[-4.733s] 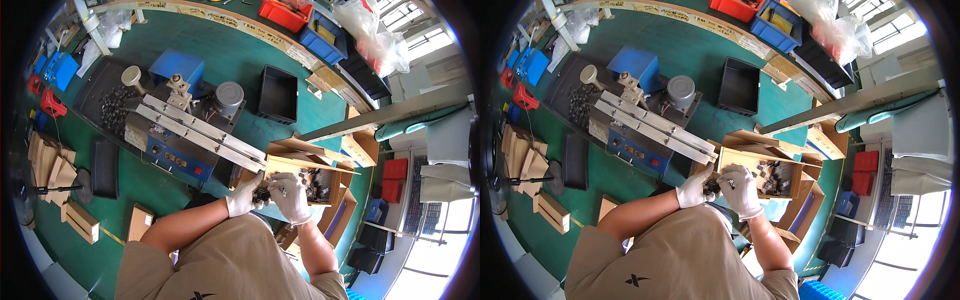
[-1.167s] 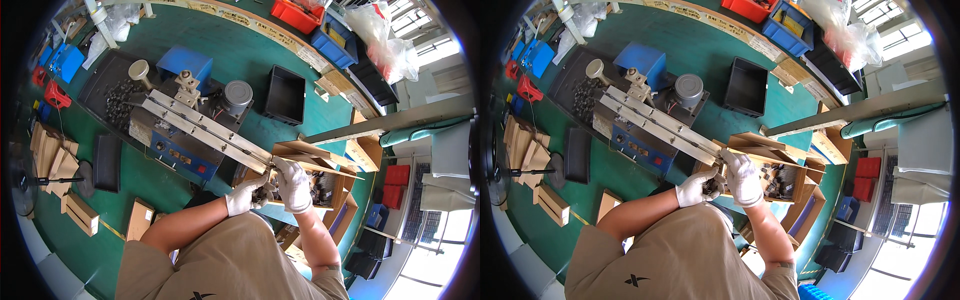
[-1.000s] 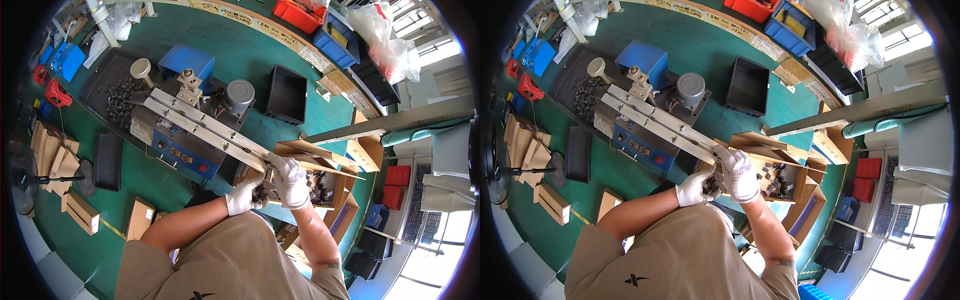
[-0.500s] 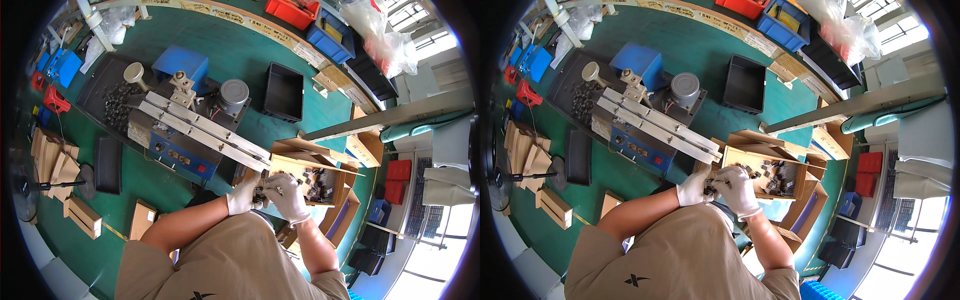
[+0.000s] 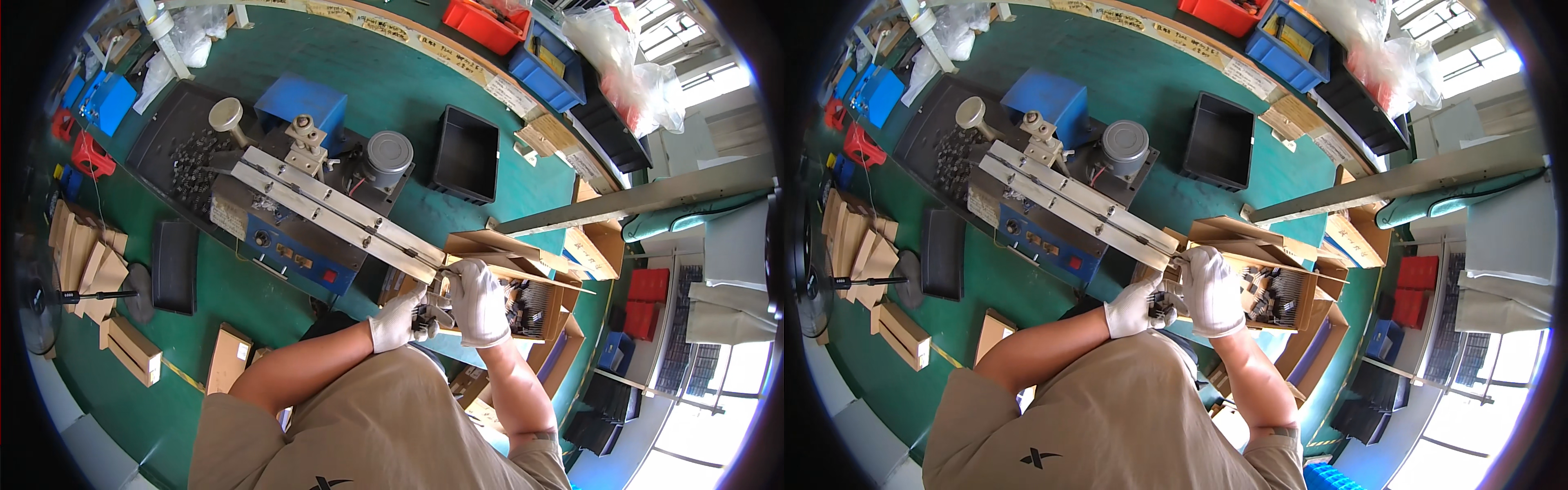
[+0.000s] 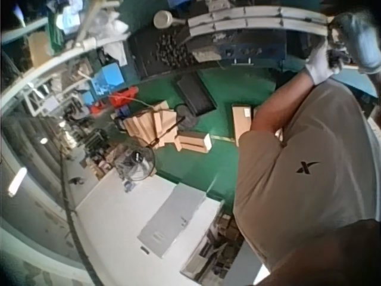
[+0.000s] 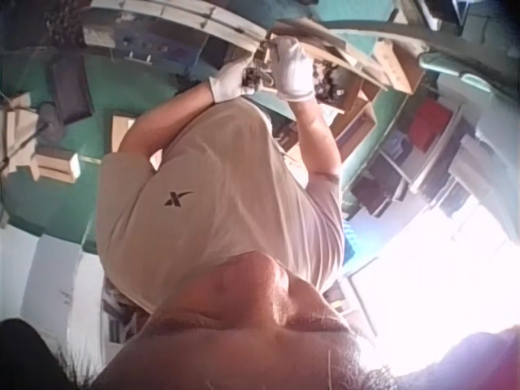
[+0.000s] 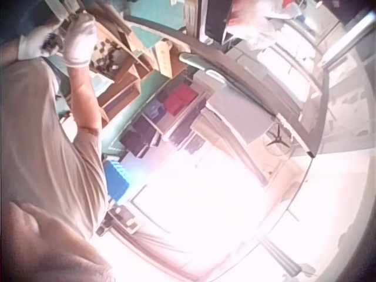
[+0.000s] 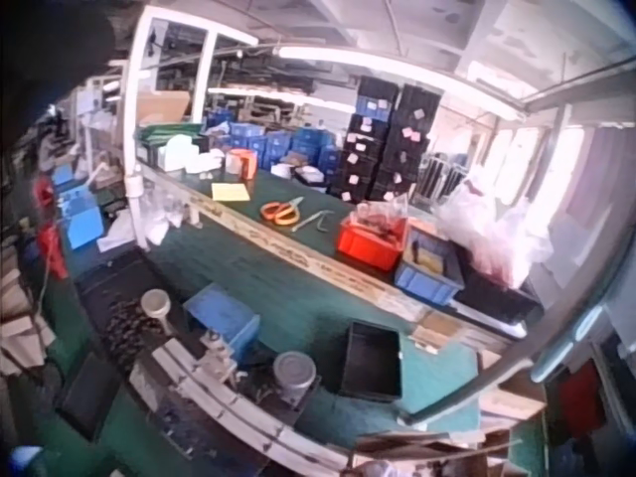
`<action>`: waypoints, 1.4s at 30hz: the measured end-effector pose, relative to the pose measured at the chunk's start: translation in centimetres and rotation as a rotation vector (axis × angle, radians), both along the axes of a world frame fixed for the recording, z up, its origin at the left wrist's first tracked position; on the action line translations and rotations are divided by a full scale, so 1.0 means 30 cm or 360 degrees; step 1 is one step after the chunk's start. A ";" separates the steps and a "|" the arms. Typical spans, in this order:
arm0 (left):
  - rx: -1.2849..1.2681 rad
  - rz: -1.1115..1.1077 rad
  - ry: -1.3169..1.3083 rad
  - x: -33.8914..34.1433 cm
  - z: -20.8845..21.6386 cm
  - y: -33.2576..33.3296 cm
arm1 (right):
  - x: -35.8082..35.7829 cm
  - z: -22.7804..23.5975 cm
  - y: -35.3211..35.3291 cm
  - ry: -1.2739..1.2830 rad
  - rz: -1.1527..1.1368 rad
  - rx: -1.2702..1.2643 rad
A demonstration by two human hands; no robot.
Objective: The person sorts small black plastic components from a cardboard box into a black tray. They pick up the parts one by one or in small groups, briefly inspect them, and place them into the tray on the workbench.
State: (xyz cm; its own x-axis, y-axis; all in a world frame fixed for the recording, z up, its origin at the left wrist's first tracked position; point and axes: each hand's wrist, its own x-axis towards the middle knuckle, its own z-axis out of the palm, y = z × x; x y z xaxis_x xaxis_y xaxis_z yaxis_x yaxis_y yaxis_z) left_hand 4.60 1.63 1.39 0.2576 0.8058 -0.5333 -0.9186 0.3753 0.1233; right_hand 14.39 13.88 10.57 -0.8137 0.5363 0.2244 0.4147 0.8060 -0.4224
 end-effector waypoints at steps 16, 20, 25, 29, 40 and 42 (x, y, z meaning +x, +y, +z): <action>0.0083 -0.0105 0.0191 0.047 -0.016 0.023 | 0.094 -0.020 -0.093 -0.0114 0.0213 -0.0281; 0.0079 -0.0160 0.0261 0.056 -0.026 0.045 | 0.109 -0.029 -0.092 0.0029 0.0047 -0.0476; 0.0225 -0.0348 0.0323 0.037 -0.032 0.045 | 0.087 0.014 -0.076 0.0008 -0.0138 -0.0483; 0.0026 -0.0286 0.0276 0.021 0.052 0.046 | 0.064 0.000 -0.002 -0.0065 -0.0081 -0.0195; 0.0238 -0.0183 0.0284 0.014 -0.018 0.014 | 0.002 0.016 -0.013 -0.0125 0.0238 -0.0021; 0.0328 -0.0155 0.0242 0.003 -0.015 0.009 | -0.017 0.031 -0.006 -0.0039 0.0343 0.0038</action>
